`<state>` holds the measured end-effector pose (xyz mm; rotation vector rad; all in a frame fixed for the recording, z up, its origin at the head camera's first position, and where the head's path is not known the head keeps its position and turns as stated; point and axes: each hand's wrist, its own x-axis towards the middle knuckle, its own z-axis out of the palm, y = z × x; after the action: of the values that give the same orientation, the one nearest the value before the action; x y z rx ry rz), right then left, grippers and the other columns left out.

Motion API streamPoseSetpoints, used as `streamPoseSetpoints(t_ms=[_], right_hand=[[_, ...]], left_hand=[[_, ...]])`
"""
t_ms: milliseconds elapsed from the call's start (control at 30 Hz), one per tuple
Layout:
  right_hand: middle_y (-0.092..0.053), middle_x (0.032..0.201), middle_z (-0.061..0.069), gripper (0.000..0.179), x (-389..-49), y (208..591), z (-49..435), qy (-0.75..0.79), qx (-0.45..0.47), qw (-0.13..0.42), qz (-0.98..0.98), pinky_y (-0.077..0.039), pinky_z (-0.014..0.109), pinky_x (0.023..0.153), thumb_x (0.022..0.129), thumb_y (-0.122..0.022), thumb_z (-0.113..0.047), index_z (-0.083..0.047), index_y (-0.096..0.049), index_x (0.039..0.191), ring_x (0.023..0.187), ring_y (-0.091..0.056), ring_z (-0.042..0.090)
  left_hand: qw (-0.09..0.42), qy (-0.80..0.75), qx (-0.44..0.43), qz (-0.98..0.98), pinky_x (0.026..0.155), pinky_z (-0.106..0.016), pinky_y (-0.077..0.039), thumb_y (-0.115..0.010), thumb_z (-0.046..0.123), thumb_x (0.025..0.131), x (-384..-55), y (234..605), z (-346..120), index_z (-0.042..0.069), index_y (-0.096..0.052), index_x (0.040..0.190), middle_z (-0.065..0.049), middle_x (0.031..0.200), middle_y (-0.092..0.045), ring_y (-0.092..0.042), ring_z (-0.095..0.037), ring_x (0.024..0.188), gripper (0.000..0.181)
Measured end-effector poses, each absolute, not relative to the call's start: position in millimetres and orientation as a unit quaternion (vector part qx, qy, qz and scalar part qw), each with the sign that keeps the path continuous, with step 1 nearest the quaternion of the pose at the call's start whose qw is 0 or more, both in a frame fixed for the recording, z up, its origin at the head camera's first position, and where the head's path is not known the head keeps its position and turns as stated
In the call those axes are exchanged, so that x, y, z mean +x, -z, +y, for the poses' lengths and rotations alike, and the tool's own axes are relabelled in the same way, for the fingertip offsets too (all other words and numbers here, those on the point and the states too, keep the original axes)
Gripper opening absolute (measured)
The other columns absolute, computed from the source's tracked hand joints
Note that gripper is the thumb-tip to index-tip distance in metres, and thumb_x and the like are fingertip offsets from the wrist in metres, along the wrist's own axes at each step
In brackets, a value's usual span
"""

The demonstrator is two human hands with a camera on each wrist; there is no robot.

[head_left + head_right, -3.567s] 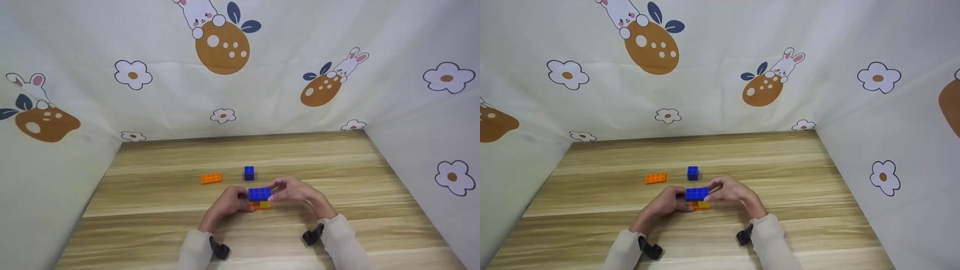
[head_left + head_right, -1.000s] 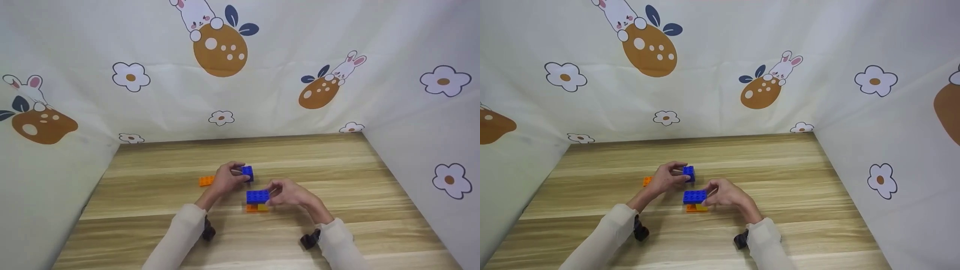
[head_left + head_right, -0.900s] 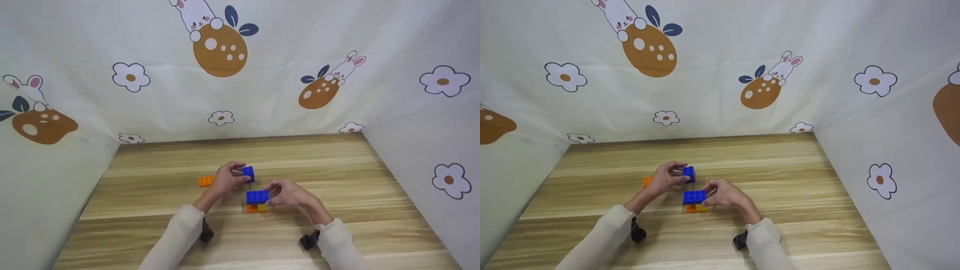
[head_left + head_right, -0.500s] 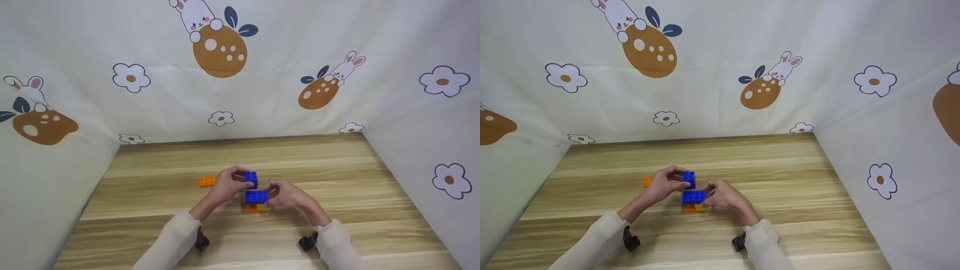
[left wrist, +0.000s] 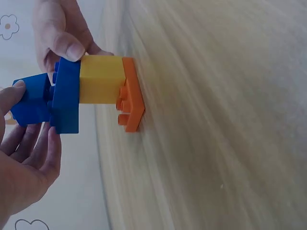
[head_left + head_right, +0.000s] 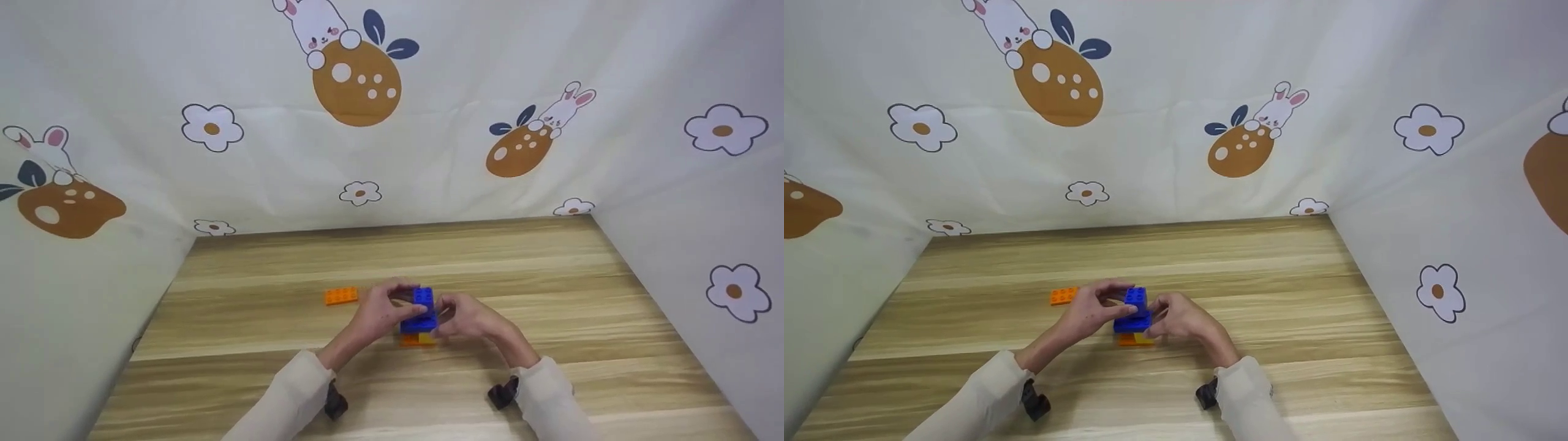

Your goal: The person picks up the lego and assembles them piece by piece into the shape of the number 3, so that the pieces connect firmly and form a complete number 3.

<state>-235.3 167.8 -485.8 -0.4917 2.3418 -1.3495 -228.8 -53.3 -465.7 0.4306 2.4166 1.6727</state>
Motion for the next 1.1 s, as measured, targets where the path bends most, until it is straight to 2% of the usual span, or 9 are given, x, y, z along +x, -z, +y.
streamPoseSetpoints(t_ms=[267,800,1100], right_hand=[[-0.073,0.099,0.015,0.03,-234,484,167,0.476,-0.172,0.196,0.84,-0.055,0.027,0.077,0.074,-0.083,-0.009,-0.001,-0.064,0.096,0.088,-0.067,0.019],[-0.071,0.103,0.013,0.031,-235,487,167,0.473,-0.178,0.201,0.839,-0.056,0.031,0.083,0.075,-0.082,-0.008,-0.002,-0.066,0.101,0.094,-0.067,0.023],[-0.072,0.099,0.013,0.031,-235,488,169,0.493,-0.171,0.208,0.828,-0.053,0.025,0.071,0.073,-0.082,-0.007,-0.001,-0.065,0.098,0.084,-0.065,0.018]], left_hand=[[0.091,-0.565,0.144,0.807,0.092,-0.039,-0.057,-0.081,0.034,0.085,-226,470,-51,0.012,-0.069,0.12,-0.008,0.113,-0.073,-0.068,-0.02,0.101,0.044],[0.12,-0.548,0.16,0.812,0.093,-0.039,-0.058,-0.082,0.041,0.082,-226,472,-52,0.017,-0.07,0.115,-0.003,0.11,-0.073,-0.068,-0.017,0.099,0.043],[0.108,-0.562,0.181,0.8,0.089,-0.039,-0.059,-0.082,0.034,0.083,-227,478,-51,0.012,-0.07,0.113,-0.008,0.11,-0.073,-0.07,-0.019,0.098,0.039]])
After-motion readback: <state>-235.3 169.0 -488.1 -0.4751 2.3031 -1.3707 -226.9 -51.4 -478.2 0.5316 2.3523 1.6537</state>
